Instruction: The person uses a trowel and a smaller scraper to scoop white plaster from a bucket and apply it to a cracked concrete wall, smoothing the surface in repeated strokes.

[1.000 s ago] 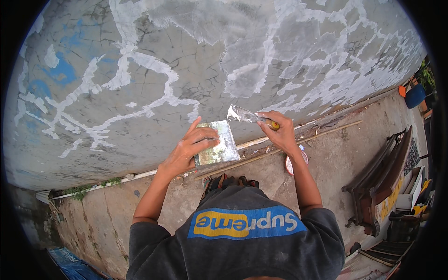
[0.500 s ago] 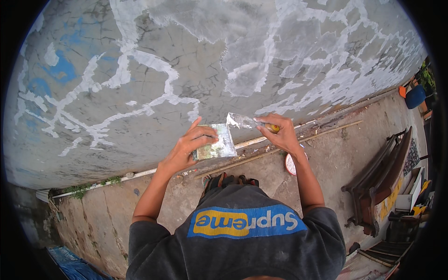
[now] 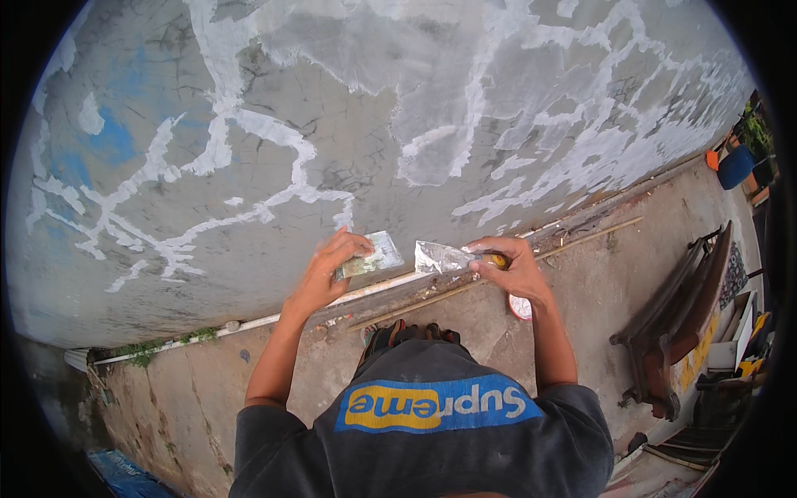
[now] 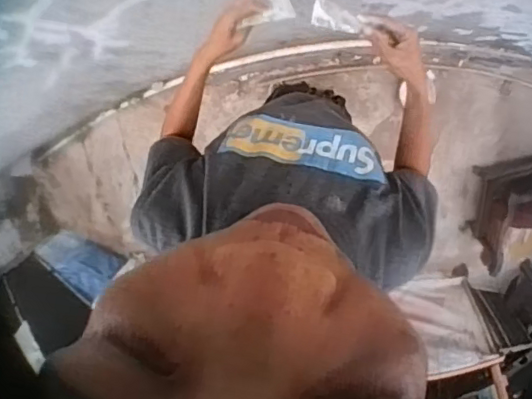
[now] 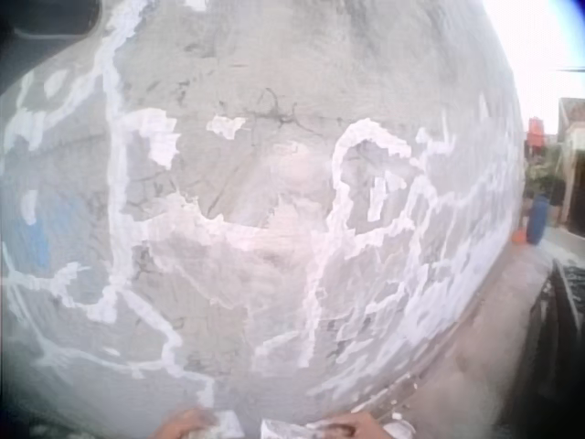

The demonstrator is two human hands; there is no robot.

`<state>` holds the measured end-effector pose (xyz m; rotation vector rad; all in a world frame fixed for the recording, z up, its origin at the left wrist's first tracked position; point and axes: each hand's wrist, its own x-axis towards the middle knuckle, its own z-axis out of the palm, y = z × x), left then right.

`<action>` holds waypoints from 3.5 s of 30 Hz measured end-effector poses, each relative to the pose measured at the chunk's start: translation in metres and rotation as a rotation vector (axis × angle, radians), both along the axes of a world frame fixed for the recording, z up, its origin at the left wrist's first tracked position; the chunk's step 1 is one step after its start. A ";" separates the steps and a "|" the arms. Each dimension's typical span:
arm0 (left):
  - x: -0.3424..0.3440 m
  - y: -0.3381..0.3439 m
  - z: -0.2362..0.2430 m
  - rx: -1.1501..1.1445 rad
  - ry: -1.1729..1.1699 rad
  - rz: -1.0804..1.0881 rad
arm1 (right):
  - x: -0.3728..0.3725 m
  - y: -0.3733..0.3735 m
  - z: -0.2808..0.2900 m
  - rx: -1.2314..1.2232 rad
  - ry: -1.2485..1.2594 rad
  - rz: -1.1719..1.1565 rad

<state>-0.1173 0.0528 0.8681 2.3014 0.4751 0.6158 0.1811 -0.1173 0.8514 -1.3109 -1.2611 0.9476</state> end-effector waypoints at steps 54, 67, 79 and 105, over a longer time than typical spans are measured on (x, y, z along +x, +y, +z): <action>-0.167 0.071 -0.137 -0.167 0.232 -0.062 | -0.092 0.177 0.187 0.410 -0.782 -0.956; -0.148 0.072 -0.135 -0.153 0.226 -0.150 | -0.050 0.155 0.229 0.305 -0.750 -1.004; -0.146 0.069 -0.128 -0.145 0.246 -0.167 | -0.018 0.159 0.210 0.549 -0.697 -1.186; -0.137 0.066 -0.141 -0.173 0.310 -0.197 | -0.051 0.139 0.213 0.286 -0.794 -0.766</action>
